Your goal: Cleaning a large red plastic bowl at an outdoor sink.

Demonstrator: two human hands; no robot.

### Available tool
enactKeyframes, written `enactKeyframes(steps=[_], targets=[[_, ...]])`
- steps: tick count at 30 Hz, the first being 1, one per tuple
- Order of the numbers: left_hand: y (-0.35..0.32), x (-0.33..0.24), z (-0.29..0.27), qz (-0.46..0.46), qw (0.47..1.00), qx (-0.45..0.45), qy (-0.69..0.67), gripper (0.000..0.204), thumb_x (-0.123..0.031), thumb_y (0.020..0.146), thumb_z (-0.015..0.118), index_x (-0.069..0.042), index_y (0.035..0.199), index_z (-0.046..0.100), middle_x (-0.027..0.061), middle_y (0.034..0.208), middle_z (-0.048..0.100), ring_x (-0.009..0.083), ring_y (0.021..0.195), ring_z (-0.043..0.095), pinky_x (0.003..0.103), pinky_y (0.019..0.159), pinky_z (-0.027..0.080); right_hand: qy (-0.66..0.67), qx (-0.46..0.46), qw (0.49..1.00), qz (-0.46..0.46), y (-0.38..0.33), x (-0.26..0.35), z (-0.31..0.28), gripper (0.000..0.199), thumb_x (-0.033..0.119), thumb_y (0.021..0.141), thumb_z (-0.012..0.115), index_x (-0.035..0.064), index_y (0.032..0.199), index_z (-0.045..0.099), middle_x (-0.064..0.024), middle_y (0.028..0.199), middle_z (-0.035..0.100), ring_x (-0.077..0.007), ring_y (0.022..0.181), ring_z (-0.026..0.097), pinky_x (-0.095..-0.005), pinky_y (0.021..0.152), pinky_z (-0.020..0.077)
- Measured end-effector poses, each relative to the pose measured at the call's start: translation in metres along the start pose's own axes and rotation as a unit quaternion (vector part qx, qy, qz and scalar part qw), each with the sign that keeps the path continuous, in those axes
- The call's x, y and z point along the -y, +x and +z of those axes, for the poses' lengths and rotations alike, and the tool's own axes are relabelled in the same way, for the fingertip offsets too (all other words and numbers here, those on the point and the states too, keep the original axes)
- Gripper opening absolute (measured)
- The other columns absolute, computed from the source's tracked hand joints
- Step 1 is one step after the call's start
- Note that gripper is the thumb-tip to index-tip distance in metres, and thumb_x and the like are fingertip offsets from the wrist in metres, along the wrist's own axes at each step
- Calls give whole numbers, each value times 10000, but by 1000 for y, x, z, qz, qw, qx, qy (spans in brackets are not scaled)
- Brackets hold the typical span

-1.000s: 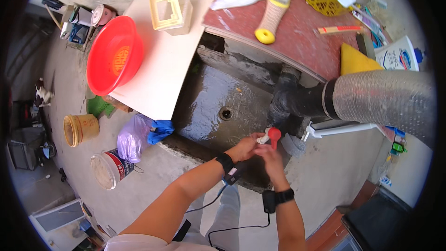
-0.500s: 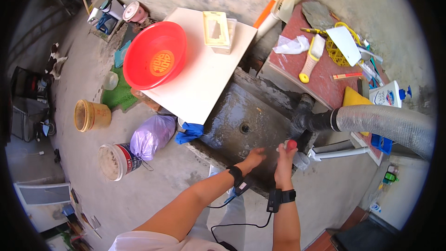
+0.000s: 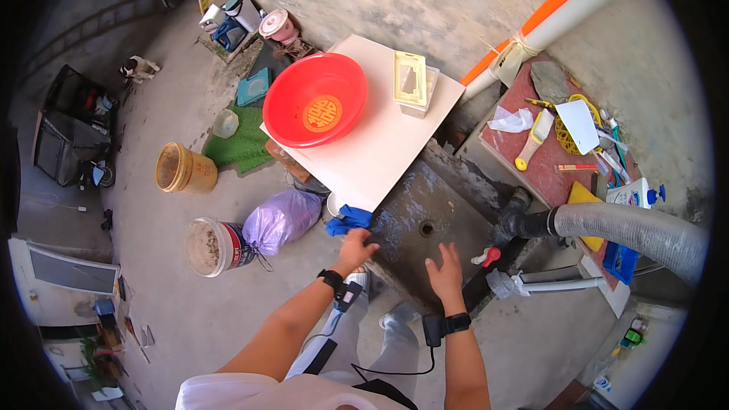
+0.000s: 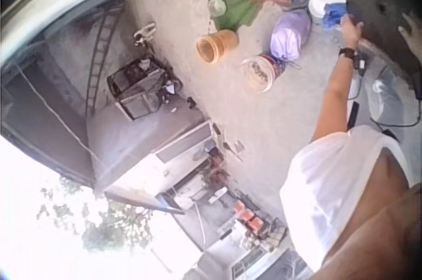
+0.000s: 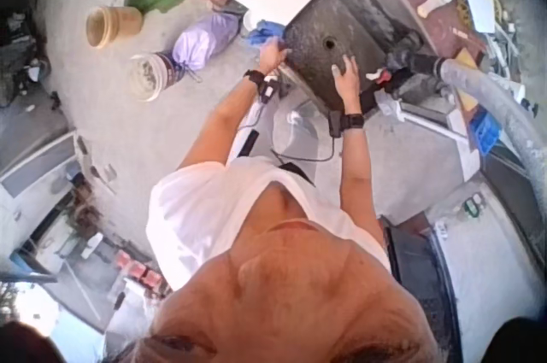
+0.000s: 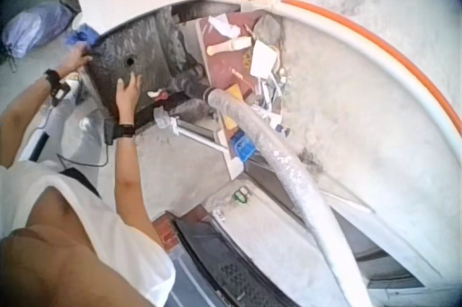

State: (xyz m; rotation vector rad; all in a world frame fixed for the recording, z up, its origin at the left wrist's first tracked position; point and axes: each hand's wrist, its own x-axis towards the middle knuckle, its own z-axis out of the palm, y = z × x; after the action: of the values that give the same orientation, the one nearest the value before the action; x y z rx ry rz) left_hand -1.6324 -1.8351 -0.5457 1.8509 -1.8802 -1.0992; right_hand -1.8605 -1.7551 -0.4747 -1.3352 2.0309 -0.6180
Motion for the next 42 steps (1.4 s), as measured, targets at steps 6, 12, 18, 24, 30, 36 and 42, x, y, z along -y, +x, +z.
enactKeyframes(steps=[6, 12, 18, 24, 30, 36, 42], targets=[[65, 73, -88, -233, 961, -117, -96, 237, -162, 685, 656, -52, 851, 528, 167, 875, 580, 252, 811, 575, 338, 703, 449, 122, 68, 989, 58, 43, 17, 27, 536, 229, 774, 581, 3, 1220, 387, -231, 1231, 406, -325, 1143, 406, -355, 937, 332], [162, 109, -159, -291, 841, -136, -435, 828, -359, 726, 646, -75, 1340, 167, 133, 1313, 314, 277, 1192, 317, 385, 960, 267, 297, 100, 941, 128, 125, 81, 97, 608, 186, 801, 570, 1, 1292, 264, -242, 1231, 399, -261, 1124, 426, -326, 912, 359], [248, 130, -211, -264, 811, -67, -518, 767, -491, 732, 591, -138, 1300, 217, 106, 1309, 321, 340, 1189, 296, 603, 903, 205, 254, 94, 950, 156, 258, 153, 179, 765, 350, 763, 608, 28, 1324, 198, -185, 1194, 441, -235, 1069, 457, -356, 849, 383], [297, 153, -198, -279, 716, -86, -634, 280, -127, 776, 599, -31, 1027, 521, 87, 946, 597, 214, 832, 592, 352, 707, 505, 509, 92, 833, 195, 336, 183, 220, 425, 231, 806, 565, 40, 1159, 424, -106, 1076, 545, -250, 977, 529, -457, 749, 462], [299, 167, -174, -316, 719, -91, -613, 184, -89, 665, 612, -28, 831, 562, 44, 656, 534, 158, 517, 464, 300, 467, 381, 570, 161, 776, 218, 356, 141, 229, 365, -5, 688, 497, 8, 1052, 481, -103, 988, 571, -242, 925, 555, -388, 870, 429], [248, 146, -172, -276, 698, -150, -643, 251, 29, 685, 537, 7, 935, 548, 104, 772, 597, 207, 639, 580, 332, 560, 490, 550, 160, 795, 201, 330, 139, 214, 427, -24, 692, 479, 3, 1116, 443, -102, 1062, 542, -247, 982, 526, -381, 896, 405], [142, 121, -179, -292, 631, -168, -699, 348, 25, 728, 498, -21, 1073, 479, 125, 929, 584, 250, 791, 589, 363, 668, 502, 493, 185, 833, 169, 252, 175, 175, 377, -39, 715, 477, -8, 1090, 460, -101, 988, 563, -232, 905, 550, -355, 811, 448]])
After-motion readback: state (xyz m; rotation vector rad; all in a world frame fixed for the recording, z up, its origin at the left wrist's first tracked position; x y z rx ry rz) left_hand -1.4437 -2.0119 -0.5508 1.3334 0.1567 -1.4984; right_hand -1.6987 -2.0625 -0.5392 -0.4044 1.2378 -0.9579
